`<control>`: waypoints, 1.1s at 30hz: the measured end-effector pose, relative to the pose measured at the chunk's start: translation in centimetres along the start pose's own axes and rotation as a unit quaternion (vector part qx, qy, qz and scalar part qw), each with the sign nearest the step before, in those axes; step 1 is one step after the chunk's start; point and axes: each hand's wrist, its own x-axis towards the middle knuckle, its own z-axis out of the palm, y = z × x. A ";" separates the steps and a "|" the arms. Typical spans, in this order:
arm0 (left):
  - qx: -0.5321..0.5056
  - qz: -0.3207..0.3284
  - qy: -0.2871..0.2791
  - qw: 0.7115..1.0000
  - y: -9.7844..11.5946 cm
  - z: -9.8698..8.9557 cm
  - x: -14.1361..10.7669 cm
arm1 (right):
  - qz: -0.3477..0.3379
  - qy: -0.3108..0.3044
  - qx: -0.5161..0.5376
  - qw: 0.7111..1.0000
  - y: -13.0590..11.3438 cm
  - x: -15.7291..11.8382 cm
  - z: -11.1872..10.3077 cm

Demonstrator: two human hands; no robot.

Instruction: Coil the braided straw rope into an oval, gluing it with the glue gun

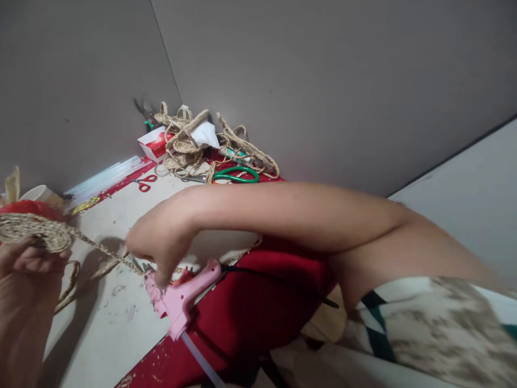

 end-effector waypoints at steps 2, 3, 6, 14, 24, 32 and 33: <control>-0.028 -0.043 0.017 0.999 -0.5 -0.2 0.5 | 0.011 -0.030 -0.033 0.999 -0.9 -1.2 0.8; -0.037 -0.063 0.020 0.997 -0.7 -0.3 0.7 | 0.009 -0.034 -0.036 0.999 -1.4 -1.6 1.4; -0.045 -0.088 0.018 0.995 -1.2 -0.6 1.1 | 0.023 -0.007 -0.057 0.998 -2.5 -2.2 3.7; -0.040 -0.103 0.015 0.994 -2.2 -1.2 1.5 | 0.060 0.105 0.029 0.992 -3.0 -4.5 5.7; -0.057 -0.076 0.020 0.995 -2.0 -1.2 1.2 | 0.064 0.396 0.625 0.669 0.2 -4.8 5.1; -0.091 -0.060 -0.013 0.994 -1.4 -0.5 -0.1 | 0.079 0.429 0.635 0.638 0.7 -3.2 3.4; -0.091 -0.064 -0.028 0.993 -1.2 -0.2 -0.6 | 0.087 0.409 0.635 0.650 0.5 -2.6 3.6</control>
